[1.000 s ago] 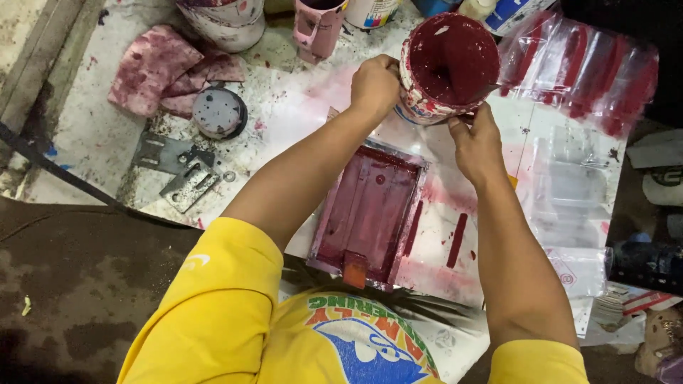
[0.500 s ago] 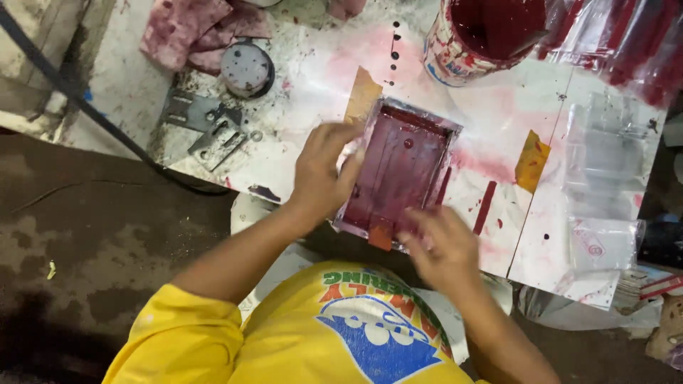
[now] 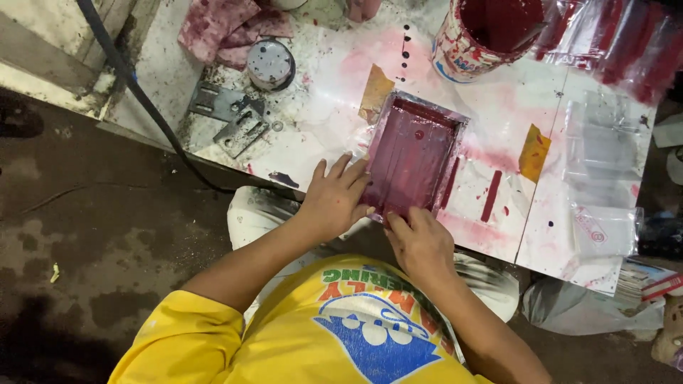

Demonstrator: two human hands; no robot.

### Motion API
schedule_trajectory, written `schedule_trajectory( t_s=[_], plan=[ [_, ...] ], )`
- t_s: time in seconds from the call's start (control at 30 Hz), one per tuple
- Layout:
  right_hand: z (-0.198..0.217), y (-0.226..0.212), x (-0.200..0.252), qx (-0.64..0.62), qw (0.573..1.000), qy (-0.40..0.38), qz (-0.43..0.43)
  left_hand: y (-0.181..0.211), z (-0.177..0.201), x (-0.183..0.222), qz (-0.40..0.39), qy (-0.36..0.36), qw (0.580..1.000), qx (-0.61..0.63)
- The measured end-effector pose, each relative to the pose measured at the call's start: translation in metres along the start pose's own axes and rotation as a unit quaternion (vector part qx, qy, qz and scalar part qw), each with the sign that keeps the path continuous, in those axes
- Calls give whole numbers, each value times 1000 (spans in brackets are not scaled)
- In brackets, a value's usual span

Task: Stirring red ink in a container and applying it to a screen printing frame using a wooden stick.

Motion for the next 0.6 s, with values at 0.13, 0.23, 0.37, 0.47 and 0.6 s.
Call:
schedule_trajectory(
  t_s=[0.13,0.23,0.37,0.47,0.6],
  plan=[
    [-13,9,4,9,1000,7,7,4,11,-9,11,-28,999,32],
    [-22,25,-2,-4,1000,-4,5,4,18,-17,23,-72,997,25],
    [-28,38,-18,8,999,-23,-21,6,23,-23,27,-106,994,9],
    [-23,48,-34,-55,991,-112,-50,10,26,-25,40,-125,991,19],
    [-12,52,-52,-159,962,-201,-99,9,20,-27,49,-125,991,14]
  ],
)
Point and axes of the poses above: each hand's wrist, its own x-axis away from the middle knuckle, its own z-axis out of the back of the hand, y = z × x, the point moved 2 cm from there along -x, towards the middle knuckle, and after that the axes turned 9 degrees about -z, right-handed, at the moved point
